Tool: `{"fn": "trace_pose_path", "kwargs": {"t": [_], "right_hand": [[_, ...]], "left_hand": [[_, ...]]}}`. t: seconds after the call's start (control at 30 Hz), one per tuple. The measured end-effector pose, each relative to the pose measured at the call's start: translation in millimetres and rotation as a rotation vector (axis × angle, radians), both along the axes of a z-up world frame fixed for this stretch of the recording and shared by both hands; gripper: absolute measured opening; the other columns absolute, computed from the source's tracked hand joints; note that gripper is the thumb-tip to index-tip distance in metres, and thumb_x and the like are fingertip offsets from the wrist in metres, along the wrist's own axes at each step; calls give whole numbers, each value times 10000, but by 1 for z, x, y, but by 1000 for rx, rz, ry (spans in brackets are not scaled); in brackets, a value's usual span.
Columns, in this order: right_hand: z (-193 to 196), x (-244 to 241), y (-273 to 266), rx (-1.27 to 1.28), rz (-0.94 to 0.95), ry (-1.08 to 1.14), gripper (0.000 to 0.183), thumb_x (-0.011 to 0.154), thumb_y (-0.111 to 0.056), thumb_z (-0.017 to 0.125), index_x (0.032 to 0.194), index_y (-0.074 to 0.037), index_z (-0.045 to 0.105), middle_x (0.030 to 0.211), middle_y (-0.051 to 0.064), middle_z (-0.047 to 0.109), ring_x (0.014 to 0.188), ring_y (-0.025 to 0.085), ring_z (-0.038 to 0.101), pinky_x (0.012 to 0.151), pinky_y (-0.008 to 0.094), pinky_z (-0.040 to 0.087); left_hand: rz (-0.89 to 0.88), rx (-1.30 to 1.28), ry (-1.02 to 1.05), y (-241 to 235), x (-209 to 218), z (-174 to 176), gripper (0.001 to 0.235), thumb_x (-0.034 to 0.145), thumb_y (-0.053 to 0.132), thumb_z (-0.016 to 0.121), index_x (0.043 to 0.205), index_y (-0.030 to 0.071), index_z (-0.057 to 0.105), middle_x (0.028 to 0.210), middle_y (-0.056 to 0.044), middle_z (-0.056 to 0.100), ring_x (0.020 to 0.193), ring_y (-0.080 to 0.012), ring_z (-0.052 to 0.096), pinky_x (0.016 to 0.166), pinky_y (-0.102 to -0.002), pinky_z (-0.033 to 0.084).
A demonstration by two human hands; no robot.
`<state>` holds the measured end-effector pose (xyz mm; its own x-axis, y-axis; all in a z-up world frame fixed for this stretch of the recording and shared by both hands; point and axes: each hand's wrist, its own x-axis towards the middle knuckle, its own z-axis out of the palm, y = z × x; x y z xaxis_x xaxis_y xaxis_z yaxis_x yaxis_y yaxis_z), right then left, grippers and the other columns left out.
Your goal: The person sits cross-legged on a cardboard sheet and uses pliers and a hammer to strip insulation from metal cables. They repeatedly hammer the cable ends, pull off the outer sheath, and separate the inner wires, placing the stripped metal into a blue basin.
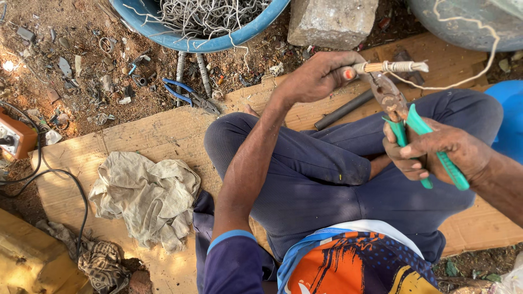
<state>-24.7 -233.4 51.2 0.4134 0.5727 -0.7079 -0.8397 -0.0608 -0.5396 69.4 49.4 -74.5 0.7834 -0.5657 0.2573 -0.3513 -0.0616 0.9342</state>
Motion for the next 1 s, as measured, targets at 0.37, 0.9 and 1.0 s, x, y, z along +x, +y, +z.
{"fn": "trace_pose_path", "kwargs": {"t": [0.37, 0.9, 1.0], "right_hand": [[-5, -31, -1, 117, -107, -2, 389, 770, -77, 671, 1108, -49, 480, 776, 17, 426, 610, 135, 401, 484, 307, 342], [-12, -49, -44, 0, -95, 78, 451, 704, -67, 675, 1106, -40, 473, 760, 25, 423, 566, 132, 394, 442, 308, 343], [-7, -51, -46, 41, -82, 92, 460, 717, -64, 689, 1118, -37, 466, 764, 28, 418, 572, 133, 394, 447, 306, 343]], "left_hand": [[194, 52, -168, -48, -16, -8, 276, 984, 11, 488, 1102, 178, 673, 938, 19, 702, 846, -168, 663, 768, -375, 581], [169, 34, -34, -60, -47, 14, 337, 875, -77, 552, 1095, 146, 676, 842, -25, 702, 741, -192, 658, 642, -387, 540], [167, -36, -72, -60, -50, 17, 387, 863, -120, 516, 1113, 133, 670, 875, -45, 719, 784, -198, 679, 678, -384, 542]]}}
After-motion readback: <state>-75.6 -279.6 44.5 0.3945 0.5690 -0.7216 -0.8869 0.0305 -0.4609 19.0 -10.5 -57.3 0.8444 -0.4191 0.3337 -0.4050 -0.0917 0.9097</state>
